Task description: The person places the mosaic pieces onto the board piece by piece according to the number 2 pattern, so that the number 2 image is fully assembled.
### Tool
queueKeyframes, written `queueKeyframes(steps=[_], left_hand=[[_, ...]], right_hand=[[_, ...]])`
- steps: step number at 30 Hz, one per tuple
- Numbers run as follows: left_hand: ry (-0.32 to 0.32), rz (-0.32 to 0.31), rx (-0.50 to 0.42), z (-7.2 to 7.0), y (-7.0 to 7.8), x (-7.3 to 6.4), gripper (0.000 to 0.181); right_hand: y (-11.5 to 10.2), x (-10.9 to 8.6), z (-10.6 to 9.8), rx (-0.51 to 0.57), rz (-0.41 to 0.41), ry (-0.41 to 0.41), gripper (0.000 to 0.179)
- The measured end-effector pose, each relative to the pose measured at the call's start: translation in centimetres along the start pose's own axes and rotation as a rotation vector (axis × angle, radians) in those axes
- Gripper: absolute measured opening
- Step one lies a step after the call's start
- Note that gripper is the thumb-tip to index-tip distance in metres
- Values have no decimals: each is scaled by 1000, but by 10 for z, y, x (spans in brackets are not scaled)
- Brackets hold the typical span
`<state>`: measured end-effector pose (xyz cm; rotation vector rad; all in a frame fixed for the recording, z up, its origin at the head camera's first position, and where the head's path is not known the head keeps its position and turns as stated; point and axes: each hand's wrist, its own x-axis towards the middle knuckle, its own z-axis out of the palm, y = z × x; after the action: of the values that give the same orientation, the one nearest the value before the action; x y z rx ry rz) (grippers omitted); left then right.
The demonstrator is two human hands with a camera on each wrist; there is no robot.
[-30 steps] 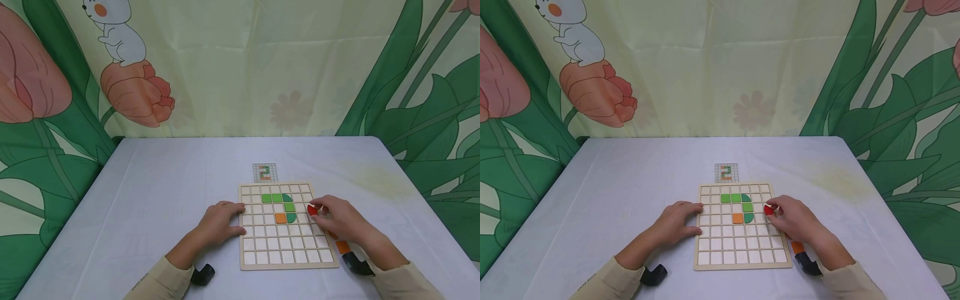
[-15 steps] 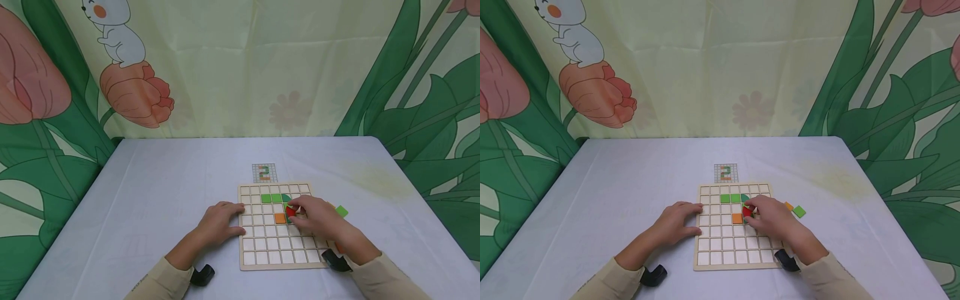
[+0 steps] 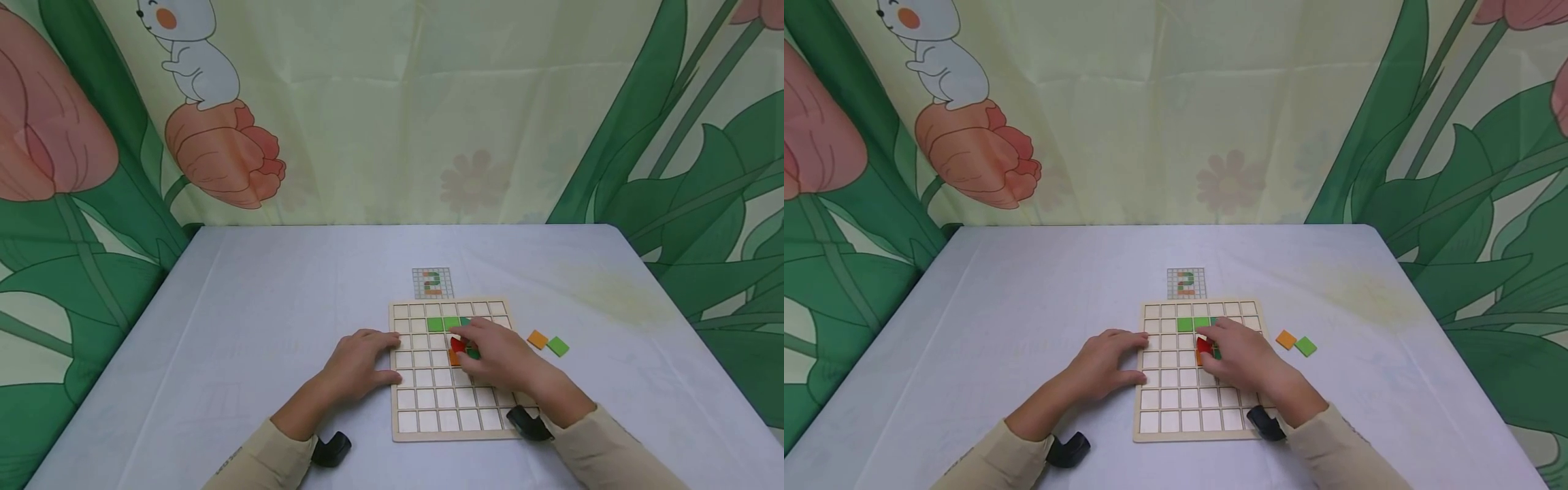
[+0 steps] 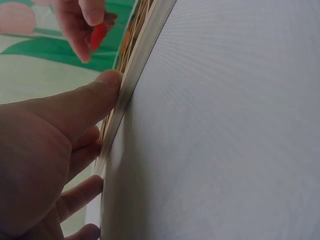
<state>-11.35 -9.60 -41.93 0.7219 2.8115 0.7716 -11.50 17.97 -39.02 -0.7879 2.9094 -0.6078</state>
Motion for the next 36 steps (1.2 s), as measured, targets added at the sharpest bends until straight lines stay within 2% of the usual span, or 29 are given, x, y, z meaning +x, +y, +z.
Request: queueKeyframes(steps=[17,29,36], left_hand=[[-9,-12,9,1,0,1,58],[-15,-22,12,1,1,1,58],[-12,-18,-10,0,1,0,58]], right_hand=[[-11,7,4,19,9,-2,26],[-16,11,7,-82,12,7,26],[-20,14,9,-78,55,-26,24]])
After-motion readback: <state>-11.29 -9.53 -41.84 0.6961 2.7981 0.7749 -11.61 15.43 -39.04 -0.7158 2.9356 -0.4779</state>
